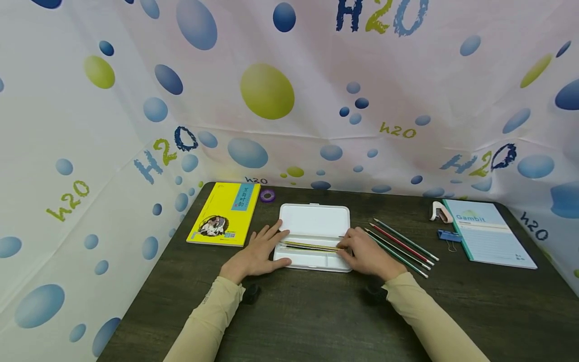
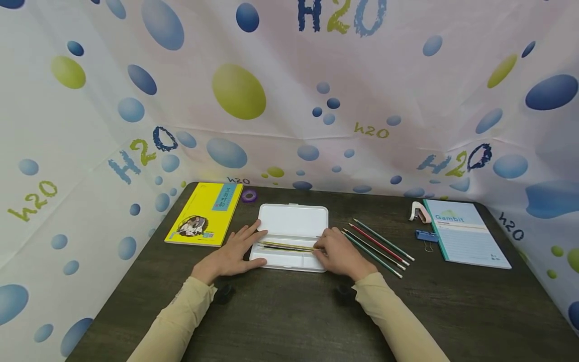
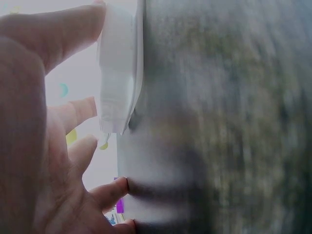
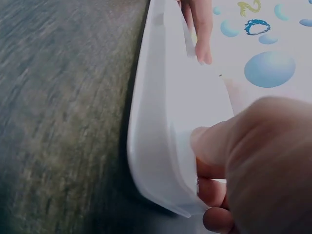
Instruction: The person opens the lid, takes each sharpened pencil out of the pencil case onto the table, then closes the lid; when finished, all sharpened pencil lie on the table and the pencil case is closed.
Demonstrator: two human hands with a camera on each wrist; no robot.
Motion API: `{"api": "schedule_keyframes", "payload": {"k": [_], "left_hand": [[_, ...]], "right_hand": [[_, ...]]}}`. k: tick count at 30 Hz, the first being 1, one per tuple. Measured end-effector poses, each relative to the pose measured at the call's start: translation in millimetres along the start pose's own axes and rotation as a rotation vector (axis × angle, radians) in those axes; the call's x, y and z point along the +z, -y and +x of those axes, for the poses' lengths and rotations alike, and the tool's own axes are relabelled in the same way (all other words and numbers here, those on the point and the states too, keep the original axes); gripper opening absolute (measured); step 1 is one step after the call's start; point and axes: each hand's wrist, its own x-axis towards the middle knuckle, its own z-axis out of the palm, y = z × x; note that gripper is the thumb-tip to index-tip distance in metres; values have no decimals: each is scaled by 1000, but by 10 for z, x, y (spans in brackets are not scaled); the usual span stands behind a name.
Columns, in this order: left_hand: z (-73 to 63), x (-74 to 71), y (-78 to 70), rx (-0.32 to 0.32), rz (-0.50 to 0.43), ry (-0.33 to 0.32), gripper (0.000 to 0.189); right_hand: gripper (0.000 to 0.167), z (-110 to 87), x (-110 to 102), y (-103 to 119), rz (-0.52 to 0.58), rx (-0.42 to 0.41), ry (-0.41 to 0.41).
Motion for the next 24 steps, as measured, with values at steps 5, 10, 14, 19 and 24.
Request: {"api": "schedule_keyframes", "payload": {"k": [5, 10, 14, 19, 24], "left_hand": [[12, 7, 9, 2, 7, 3, 83], [4, 4, 6, -4, 12, 4, 84], [0, 3, 4, -2, 8, 7, 84], [3, 1, 4, -5, 4, 3, 84], [5, 2, 4, -6, 1, 9, 84]], "right_hand": [[10, -8, -44, 10, 58, 57, 51], [5, -17, -34, 7, 93, 79, 32], [8, -36, -13, -5, 91, 57, -18], [13, -69, -24, -18, 94, 32, -88], [12, -112, -35, -42, 107, 27, -110]]}}
